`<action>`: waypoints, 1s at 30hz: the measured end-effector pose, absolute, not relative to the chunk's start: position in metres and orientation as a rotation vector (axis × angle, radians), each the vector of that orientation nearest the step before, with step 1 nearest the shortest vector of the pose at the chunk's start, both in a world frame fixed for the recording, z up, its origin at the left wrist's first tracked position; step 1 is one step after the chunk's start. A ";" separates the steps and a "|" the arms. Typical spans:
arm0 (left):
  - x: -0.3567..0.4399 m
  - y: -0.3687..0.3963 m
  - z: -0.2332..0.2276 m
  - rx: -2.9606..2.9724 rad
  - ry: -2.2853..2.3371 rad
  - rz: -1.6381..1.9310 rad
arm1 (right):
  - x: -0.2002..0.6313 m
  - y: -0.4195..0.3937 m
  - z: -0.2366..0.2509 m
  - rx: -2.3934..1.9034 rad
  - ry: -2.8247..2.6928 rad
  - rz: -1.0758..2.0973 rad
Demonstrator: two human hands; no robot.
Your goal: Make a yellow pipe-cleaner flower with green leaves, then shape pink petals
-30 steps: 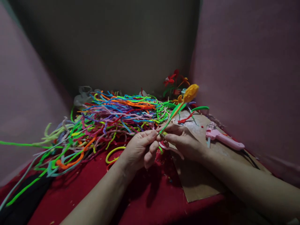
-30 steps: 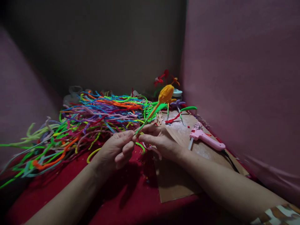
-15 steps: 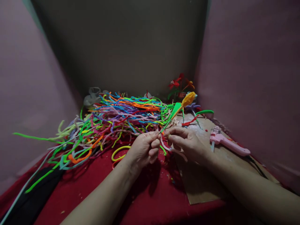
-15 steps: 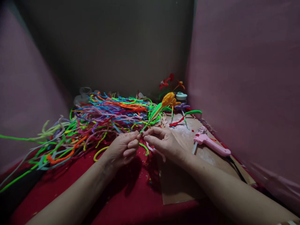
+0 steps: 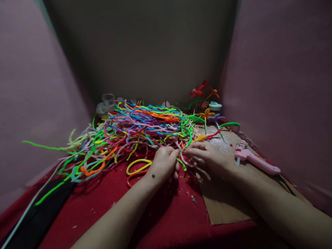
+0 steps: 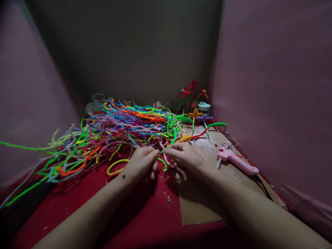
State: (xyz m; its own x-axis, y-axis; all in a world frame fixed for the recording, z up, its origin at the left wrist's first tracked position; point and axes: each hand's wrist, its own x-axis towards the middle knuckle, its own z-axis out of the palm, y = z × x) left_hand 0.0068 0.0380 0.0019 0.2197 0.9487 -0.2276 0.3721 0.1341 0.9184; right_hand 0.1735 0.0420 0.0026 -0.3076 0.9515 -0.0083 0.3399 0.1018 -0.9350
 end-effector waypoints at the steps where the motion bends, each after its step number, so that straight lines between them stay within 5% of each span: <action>1: 0.007 0.038 0.002 1.463 1.361 0.660 | 0.173 0.042 0.005 -1.307 -1.774 1.196; 9: -0.044 0.045 0.025 2.102 1.855 0.626 | 0.169 0.036 0.014 -1.361 -1.785 1.162; 13: -0.076 0.035 0.019 2.407 1.931 -0.020 | 0.170 0.033 0.020 -1.473 -1.921 0.907; 16: -0.082 0.028 0.006 2.510 1.849 -0.137 | 0.172 0.036 0.018 -1.448 -1.947 0.892; 26: -0.097 0.001 0.004 2.278 1.812 0.005 | 0.175 0.046 -0.007 -1.191 -1.709 1.244; 30: -0.097 -0.024 0.010 1.846 1.573 0.439 | 0.174 0.044 -0.002 -1.195 -1.692 1.267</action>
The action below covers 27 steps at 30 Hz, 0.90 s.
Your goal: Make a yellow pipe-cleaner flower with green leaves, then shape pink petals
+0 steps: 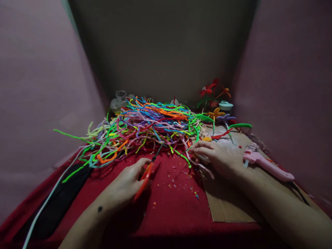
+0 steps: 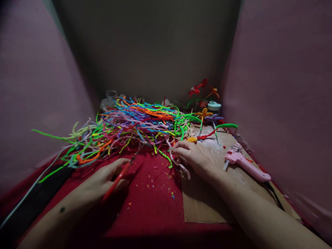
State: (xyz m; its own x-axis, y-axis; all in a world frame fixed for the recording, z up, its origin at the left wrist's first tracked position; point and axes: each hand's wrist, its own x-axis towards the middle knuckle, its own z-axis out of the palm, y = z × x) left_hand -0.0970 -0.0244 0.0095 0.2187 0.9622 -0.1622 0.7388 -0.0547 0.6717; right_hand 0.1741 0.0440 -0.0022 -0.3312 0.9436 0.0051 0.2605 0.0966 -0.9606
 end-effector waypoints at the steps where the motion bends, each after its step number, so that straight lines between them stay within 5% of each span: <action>1: -0.094 -0.030 0.010 1.722 1.472 0.507 | 0.174 0.044 -0.002 -1.189 -1.682 1.278; 8: -0.053 -0.047 0.022 1.381 0.980 0.403 | 0.176 0.049 -0.012 -1.134 -1.683 1.263; 20: -0.031 -0.013 0.007 1.429 1.031 0.423 | 0.176 0.045 -0.002 -1.219 -1.770 1.084; 27: -0.026 -0.008 0.012 1.447 0.982 0.438 | 0.173 0.047 -0.009 -1.173 -1.623 1.257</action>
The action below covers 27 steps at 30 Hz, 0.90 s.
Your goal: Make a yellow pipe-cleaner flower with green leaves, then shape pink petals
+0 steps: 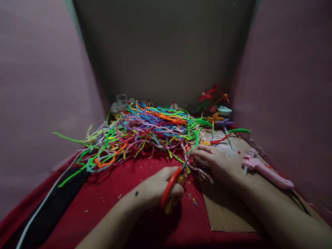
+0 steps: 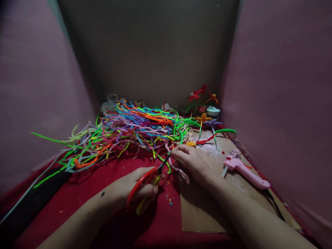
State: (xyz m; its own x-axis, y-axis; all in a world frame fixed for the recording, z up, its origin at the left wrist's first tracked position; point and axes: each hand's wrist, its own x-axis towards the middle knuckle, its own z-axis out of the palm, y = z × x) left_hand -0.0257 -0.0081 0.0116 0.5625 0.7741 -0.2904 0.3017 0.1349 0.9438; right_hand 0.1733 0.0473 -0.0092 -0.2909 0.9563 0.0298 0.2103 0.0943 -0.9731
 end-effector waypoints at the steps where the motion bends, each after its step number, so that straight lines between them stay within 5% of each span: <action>1: -0.025 -0.008 0.013 1.449 0.989 0.437 | 0.173 0.048 -0.012 -1.149 -1.585 1.301; 16: -0.025 -0.002 0.004 1.586 1.036 0.492 | 0.172 0.047 -0.012 -1.206 -1.528 1.334; 27: -0.078 -0.015 0.027 2.306 1.620 0.011 | 0.172 0.046 -0.007 -1.163 -1.495 1.387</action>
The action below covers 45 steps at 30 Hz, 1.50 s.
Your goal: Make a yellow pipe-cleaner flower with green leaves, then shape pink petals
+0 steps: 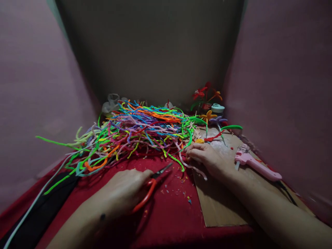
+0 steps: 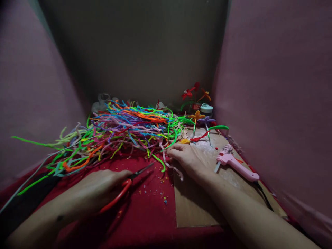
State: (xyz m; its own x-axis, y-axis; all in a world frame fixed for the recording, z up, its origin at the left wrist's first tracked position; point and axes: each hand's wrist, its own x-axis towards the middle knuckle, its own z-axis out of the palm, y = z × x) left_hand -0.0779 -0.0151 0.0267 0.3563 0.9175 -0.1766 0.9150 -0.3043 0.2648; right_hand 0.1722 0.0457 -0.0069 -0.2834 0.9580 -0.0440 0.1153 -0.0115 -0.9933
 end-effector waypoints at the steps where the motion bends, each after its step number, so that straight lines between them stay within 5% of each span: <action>1: -0.083 -0.013 0.027 2.331 1.725 -0.029 | 0.172 0.045 -0.006 -1.167 -1.496 1.388; 7: -0.083 0.014 0.039 2.416 2.033 -0.166 | 0.168 0.042 0.001 -1.166 -1.432 1.445; 11: -0.045 0.044 0.034 2.497 1.625 0.165 | 0.167 0.042 -0.001 -1.167 -1.429 1.447; 16: -0.003 0.068 0.011 2.486 1.678 0.142 | 0.168 0.045 -0.003 -1.164 -1.440 1.402; 33: 0.017 0.050 -0.004 2.674 1.747 0.115 | 0.168 0.040 -0.004 -0.948 -1.344 1.347; 40: -0.007 0.042 0.019 1.961 1.236 0.932 | 0.167 0.035 -0.001 -0.748 -1.428 1.189; 45: -0.004 0.038 0.024 1.522 0.955 1.022 | 0.166 0.035 -0.001 -0.831 -1.418 1.230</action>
